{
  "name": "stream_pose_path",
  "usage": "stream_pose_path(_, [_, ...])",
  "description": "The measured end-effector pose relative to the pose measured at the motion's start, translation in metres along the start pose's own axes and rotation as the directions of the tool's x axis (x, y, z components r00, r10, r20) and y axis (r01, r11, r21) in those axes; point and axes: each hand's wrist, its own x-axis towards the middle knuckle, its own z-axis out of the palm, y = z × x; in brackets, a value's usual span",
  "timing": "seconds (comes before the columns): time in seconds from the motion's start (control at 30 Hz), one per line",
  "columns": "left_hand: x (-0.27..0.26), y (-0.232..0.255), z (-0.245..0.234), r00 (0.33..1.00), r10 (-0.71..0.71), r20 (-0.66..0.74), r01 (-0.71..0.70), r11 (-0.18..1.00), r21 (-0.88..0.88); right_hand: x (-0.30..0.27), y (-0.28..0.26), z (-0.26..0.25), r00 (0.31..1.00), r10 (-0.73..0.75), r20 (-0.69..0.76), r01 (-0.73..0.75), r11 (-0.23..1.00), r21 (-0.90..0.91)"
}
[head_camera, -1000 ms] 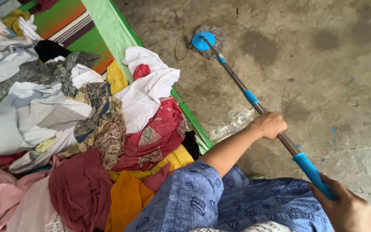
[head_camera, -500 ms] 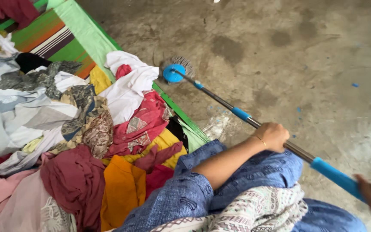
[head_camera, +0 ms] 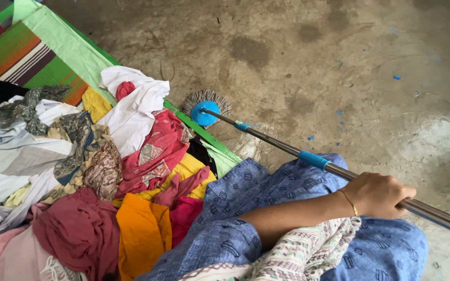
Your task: The person assembles a mop by connecting sections of the handle and attaching the mop head while sitting on the floor.
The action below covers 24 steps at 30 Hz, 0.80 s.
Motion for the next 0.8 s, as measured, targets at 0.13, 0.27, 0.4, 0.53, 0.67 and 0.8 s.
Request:
stream_pose_path(0.13, [0.006, -0.034, -0.005, 0.999, -0.028, 0.022, 0.027, 0.999, 0.042, 0.002, -0.019, 0.008, 1.000, -0.017, -0.008, 0.017, 1.000, 0.012])
stream_pose_path(0.27, [-0.003, -0.092, -0.020, 0.995, -0.099, -0.008, 0.099, 0.979, 0.178, 0.000, 0.000, 0.002, 0.992, -0.110, -0.054, 0.111, 0.994, 0.021])
stream_pose_path(0.4, [-0.035, -0.166, -0.045, 0.976, -0.218, 0.013, 0.206, 0.940, 0.271, 0.017, -0.068, 0.007, 0.932, -0.337, -0.137, 0.346, 0.937, 0.047])
stream_pose_path(0.53, [-0.091, -0.251, -0.091, 0.946, -0.192, -0.263, 0.277, 0.898, 0.341, 0.020, -0.181, 0.034, 0.808, -0.580, -0.102, 0.587, 0.808, 0.050])
stream_pose_path(0.67, [-0.140, -0.307, -0.135, 0.920, -0.250, -0.300, 0.354, 0.860, 0.367, 0.027, -0.263, 0.071, 0.677, -0.696, 0.240, 0.728, 0.681, -0.082])
stream_pose_path(0.8, [-0.166, -0.317, -0.160, 0.890, -0.210, -0.406, 0.396, 0.796, 0.458, 0.016, -0.296, 0.096, 0.563, -0.752, 0.343, 0.805, 0.593, -0.022])
